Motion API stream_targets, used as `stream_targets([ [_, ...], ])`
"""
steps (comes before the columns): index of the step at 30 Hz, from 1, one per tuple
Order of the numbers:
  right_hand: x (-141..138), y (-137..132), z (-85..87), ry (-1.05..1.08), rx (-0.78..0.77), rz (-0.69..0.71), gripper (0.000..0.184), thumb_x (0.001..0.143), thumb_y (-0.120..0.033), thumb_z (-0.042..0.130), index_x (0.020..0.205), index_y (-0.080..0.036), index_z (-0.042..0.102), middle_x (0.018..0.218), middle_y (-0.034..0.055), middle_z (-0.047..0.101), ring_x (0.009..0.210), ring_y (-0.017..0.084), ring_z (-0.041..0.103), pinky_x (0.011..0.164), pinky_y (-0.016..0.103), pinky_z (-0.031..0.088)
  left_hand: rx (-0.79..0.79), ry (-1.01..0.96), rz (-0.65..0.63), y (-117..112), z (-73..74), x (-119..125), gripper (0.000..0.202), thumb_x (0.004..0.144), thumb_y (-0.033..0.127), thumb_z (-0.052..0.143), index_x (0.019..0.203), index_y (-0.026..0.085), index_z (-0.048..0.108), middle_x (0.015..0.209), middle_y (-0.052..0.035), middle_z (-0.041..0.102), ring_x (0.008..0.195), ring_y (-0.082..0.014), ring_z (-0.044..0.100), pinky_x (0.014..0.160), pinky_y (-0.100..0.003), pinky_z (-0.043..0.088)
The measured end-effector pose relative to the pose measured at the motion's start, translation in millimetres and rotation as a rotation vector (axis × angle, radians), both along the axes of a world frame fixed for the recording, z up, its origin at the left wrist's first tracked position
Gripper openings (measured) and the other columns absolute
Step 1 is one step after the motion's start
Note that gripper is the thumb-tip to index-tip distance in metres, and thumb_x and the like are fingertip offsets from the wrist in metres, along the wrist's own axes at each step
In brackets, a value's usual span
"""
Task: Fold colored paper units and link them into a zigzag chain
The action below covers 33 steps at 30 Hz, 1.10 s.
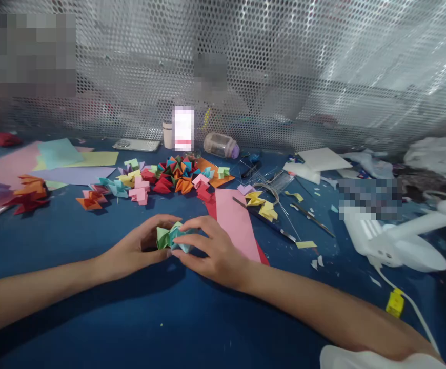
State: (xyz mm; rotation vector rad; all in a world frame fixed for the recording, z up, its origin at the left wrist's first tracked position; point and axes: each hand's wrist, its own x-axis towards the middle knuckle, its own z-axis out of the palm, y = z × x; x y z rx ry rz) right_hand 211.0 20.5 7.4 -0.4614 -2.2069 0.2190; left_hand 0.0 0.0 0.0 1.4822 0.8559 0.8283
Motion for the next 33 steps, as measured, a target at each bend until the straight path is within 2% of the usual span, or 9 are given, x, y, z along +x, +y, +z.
stream_targets([
  [5,-4.3,1.0,1.2,0.067,-0.127,-0.107,0.016,0.079,-0.017,0.069,0.095,-0.018,0.066,0.1,0.0076,0.059,0.095,0.016,0.06,0.083,0.033,0.052,-0.053,-0.103,0.064,0.7,2.5,2.3,0.048,0.08,0.021,0.063,0.126,0.027,0.047,0.105,-0.0011,0.054,0.093,-0.0151,0.054,0.08,-0.027,0.045],
  [9,-8.9,0.6,4.3,0.113,-0.194,-0.159,0.011,0.08,-0.017,0.067,0.091,-0.018,0.067,0.097,0.0066,0.059,0.093,0.016,0.06,0.082,0.033,0.052,-0.087,-0.114,0.124,1.9,3.6,4.6,0.052,0.078,0.023,0.067,0.126,0.026,0.047,0.102,-0.0002,0.055,0.092,-0.0146,0.053,0.08,-0.026,0.045],
  [14,-10.4,2.7,5.9,0.144,-0.163,-0.177,0.011,0.079,-0.015,0.066,0.089,-0.018,0.067,0.095,0.0061,0.058,0.091,0.015,0.06,0.081,0.031,0.051,-0.099,-0.146,0.108,2.1,4.1,5.9,0.048,0.08,0.025,0.066,0.124,0.025,0.049,0.109,-0.0016,0.057,0.099,-0.0155,0.053,0.083,-0.026,0.046],
  [17,-10.0,4.7,5.5,0.147,-0.157,-0.183,0.01,0.079,-0.015,0.066,0.089,-0.019,0.066,0.094,0.005,0.058,0.089,0.015,0.06,0.081,0.031,0.051,-0.103,-0.137,0.091,1.1,5.4,5.5,0.044,0.083,0.029,0.063,0.124,0.025,0.049,0.105,-0.0015,0.057,0.093,-0.0144,0.056,0.076,-0.024,0.047],
  [21,-11.1,5.5,4.7,0.137,-0.159,-0.165,0.011,0.079,-0.016,0.067,0.089,-0.019,0.065,0.092,0.0044,0.058,0.087,0.014,0.059,0.078,0.031,0.051,-0.117,-0.126,0.13,0.7,7.2,5.6,0.039,0.086,0.032,0.059,0.121,0.02,0.046,0.096,-0.0023,0.058,0.083,-0.0139,0.059,0.069,-0.025,0.048],
  [24,-13.0,4.9,4.8,0.114,-0.131,-0.15,0.011,0.078,-0.016,0.067,0.088,-0.019,0.064,0.091,0.0044,0.059,0.084,0.014,0.06,0.075,0.03,0.051,-0.126,-0.128,0.168,2.1,7.0,5.9,0.036,0.085,0.029,0.057,0.118,0.018,0.045,0.09,-0.0009,0.056,0.077,-0.0123,0.058,0.068,-0.025,0.049],
  [28,-14.4,5.3,5.4,0.084,-0.059,-0.183,0.008,0.077,-0.018,0.068,0.083,-0.019,0.063,0.09,0.0045,0.061,0.084,0.016,0.059,0.076,0.034,0.05,-0.131,-0.109,0.154,3.5,6.0,5.7,0.032,0.085,0.024,0.054,0.114,0.017,0.046,0.085,0.0008,0.054,0.075,-0.0109,0.056,0.071,-0.026,0.049],
  [33,-13.7,6.9,4.4,0.087,-0.081,-0.183,0.006,0.079,-0.019,0.066,0.084,-0.019,0.062,0.087,0.004,0.06,0.083,0.016,0.059,0.075,0.034,0.051,-0.122,-0.096,0.112,1.9,6.9,4.9,0.04,0.08,0.018,0.056,0.118,0.018,0.045,0.089,0.0005,0.053,0.078,-0.0114,0.055,0.074,-0.026,0.048],
])
